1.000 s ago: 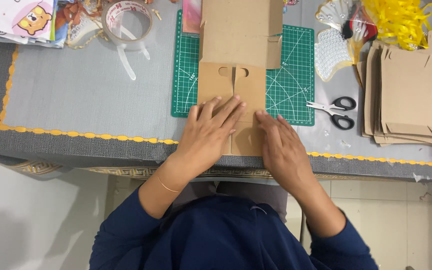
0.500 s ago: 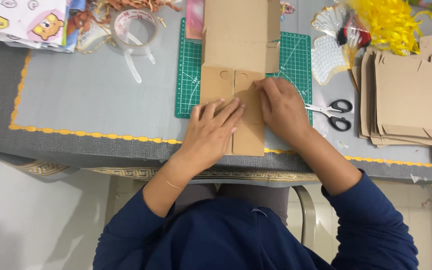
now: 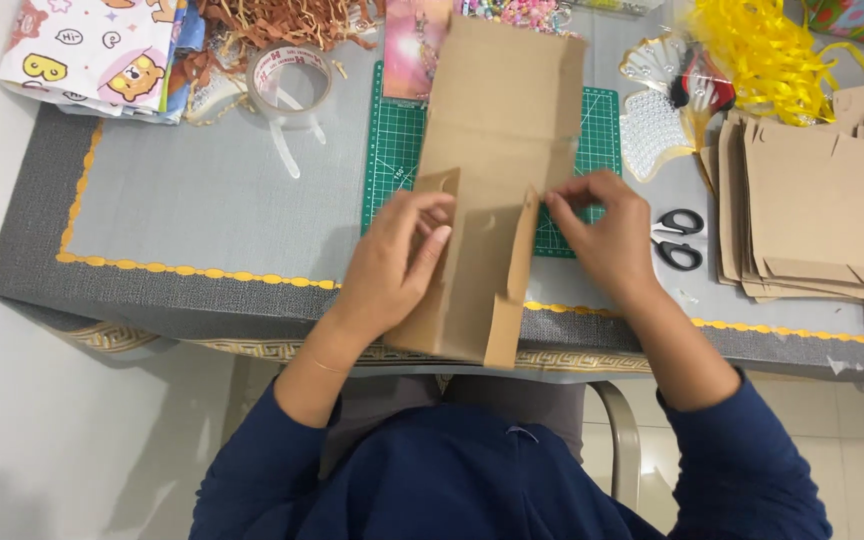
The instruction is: Assemble a cardboard box, fill it with shredded paper and a gift, and wrap it in decorative paper
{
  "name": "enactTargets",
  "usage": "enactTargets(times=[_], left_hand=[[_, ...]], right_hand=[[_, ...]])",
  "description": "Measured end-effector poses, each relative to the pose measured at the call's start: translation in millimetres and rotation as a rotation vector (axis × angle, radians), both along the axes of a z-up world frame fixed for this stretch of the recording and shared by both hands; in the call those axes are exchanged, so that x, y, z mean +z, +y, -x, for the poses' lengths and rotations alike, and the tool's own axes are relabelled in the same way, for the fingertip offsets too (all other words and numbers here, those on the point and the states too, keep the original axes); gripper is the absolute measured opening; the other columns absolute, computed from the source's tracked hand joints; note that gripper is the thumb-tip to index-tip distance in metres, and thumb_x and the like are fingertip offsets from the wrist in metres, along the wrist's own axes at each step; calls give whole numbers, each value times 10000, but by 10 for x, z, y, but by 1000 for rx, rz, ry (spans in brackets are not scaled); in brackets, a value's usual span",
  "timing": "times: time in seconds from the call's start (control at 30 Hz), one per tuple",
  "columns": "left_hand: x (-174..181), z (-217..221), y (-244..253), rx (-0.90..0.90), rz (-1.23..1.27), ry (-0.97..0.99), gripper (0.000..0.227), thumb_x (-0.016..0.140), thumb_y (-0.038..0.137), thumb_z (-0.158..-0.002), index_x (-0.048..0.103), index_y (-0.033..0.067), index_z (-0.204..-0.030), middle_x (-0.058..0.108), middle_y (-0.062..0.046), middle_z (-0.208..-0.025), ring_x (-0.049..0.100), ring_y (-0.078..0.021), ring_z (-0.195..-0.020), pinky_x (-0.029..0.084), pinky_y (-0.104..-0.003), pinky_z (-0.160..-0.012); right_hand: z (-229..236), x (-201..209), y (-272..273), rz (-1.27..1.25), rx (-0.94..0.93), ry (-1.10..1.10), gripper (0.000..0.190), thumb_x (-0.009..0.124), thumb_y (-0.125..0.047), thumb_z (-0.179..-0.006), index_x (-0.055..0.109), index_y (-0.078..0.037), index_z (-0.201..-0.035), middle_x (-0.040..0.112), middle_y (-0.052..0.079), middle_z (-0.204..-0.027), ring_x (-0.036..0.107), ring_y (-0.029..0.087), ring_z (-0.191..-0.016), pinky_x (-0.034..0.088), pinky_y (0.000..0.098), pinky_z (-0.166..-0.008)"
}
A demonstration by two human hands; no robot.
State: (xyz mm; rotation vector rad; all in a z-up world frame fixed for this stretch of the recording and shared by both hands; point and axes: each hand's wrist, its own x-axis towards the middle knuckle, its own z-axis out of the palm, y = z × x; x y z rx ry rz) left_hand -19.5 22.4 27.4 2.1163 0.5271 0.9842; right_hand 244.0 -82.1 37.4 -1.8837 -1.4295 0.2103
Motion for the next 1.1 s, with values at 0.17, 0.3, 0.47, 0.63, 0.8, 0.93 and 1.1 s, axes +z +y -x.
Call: enactTargets(times=[0.17, 0.3, 0.47, 0.63, 0.8, 0.93, 1.1], left_hand=[[168, 54, 54, 76, -83, 285, 675, 654, 254, -1009, 324, -76, -1497, 435, -301, -1371, 421, -455, -1298, 318, -567, -1103], [284, -78, -68, -67, -101, 587, 712, 539, 294, -1041, 258, -84, -1576, 271, -320, -1635, 269, -398, -1524, 28, -597, -1230], [-128, -112, -32, -44, -293, 649, 639, 458, 363, -1071, 356, -27, -1568, 297, -235, -1662, 216, -327, -1563, 7, -569, -1239], [-218, -129, -30, -38, -317, 664, 657, 441, 410, -1073, 353, -2, -1576, 294, -205, -1670, 213, -297, -1567, 8, -562, -1247], [-238, -126, -18, -20, -326, 635, 670, 460, 416, -1065, 337, 7, -1581, 288, -196, -1670, 227, -295, -1559, 29, -566, -1254], [-175, -105, 7, -2, -321, 617, 657, 515, 432, -1033, 410, 44, -1553, 331, -201, -1629, 286, -321, -1532, 92, -569, -1252], [20, -126, 143, -66, -281, 608, 630, 720, 365, -932, 581, -10, -1418, 8, -369, -1650, 121, -513, -1545, 142, -646, -1221]], right_hand=[[126, -36, -295, 105, -99, 4, 196, 839, -100, -886, 686, -60, -1002, 715, 98, -851, 718, 278, -769, 551, 384, -758], [356, 43, -306, -5, -38, -72, 387, 730, 61, -863, 569, -43, -1199, 752, 181, -1034, 746, 372, -958, 583, 444, -807], [367, -193, -368, -51, 33, -535, 279, 624, -54, -991, 658, -108, -1263, 748, 73, -1048, 710, 281, -1068, 532, 357, -833], [199, -273, -216, -16, 104, -630, 317, 471, 12, -1039, 615, -23, -1319, 762, 141, -941, 687, 316, -1118, 544, 388, -866], [-41, -430, -20, -39, 75, -648, 150, 576, -145, -1056, 659, -165, -1179, 721, 13, -833, 698, 229, -962, 527, 317, -870], [87, -235, -28, -39, -67, -454, 443, 767, -141, -956, 570, -40, -1340, 647, 112, -996, 647, 323, -958, 566, 431, -791], [192, -168, 3, -102, 15, -379, 584, 727, -1, -968, 418, 84, -1457, 550, 238, -1253, 574, 436, -1214, 461, 500, -1051]])
